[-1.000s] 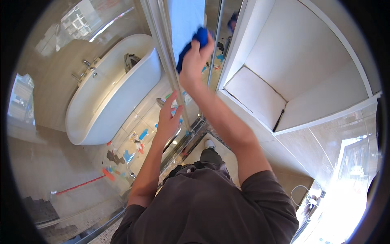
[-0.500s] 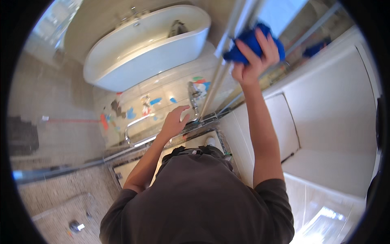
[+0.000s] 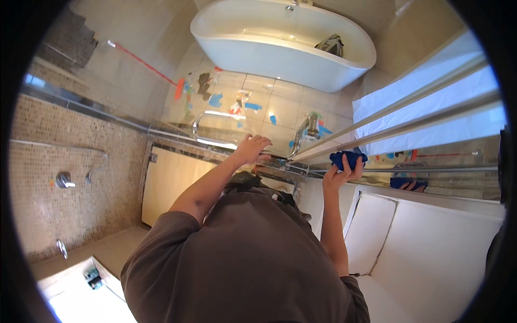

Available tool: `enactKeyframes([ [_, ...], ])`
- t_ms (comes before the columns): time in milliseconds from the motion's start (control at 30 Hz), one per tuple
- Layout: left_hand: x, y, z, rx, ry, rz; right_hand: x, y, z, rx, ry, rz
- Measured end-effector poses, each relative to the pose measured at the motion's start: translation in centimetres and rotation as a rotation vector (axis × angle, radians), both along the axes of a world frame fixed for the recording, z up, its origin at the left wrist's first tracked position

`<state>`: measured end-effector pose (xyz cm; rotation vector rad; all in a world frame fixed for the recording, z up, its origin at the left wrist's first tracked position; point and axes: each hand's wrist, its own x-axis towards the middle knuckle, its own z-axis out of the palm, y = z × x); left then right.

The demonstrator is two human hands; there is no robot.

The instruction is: The person wipes a glass shower door and adjacent wall surfaces with a blue cloth. They clean the door's frame and handle, then move to the wall and upper sections, repeatedly rubbing the same areas.

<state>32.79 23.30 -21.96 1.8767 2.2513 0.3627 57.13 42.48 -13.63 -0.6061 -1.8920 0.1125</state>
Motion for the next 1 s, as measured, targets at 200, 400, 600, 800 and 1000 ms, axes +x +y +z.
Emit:
enactKeyframes([
  [200,-1.9,1.6,-0.1,0.015,0.032,-0.066,1.0,-4.3,-0.4,-0.355,-0.138,0.279],
  [400,-4.5,4.4,-1.3,0.113,0.008,-0.031,-1.3,-7.5,0.0,-0.743,-0.14,0.257],
  [600,-7.8,6.8,-2.0,0.228,0.029,-0.015,-0.1,-9.2,-1.0,-0.958,-0.216,0.079],
  [800,-10.9,9.7,-1.9,0.323,0.078,0.006,1.6,-15.5,-3.5,-1.094,-0.032,-0.248],
  [1000,-14.6,11.8,-2.3,0.319,0.107,0.071,0.9,-20.0,-4.5,-1.263,0.02,-0.409],
])
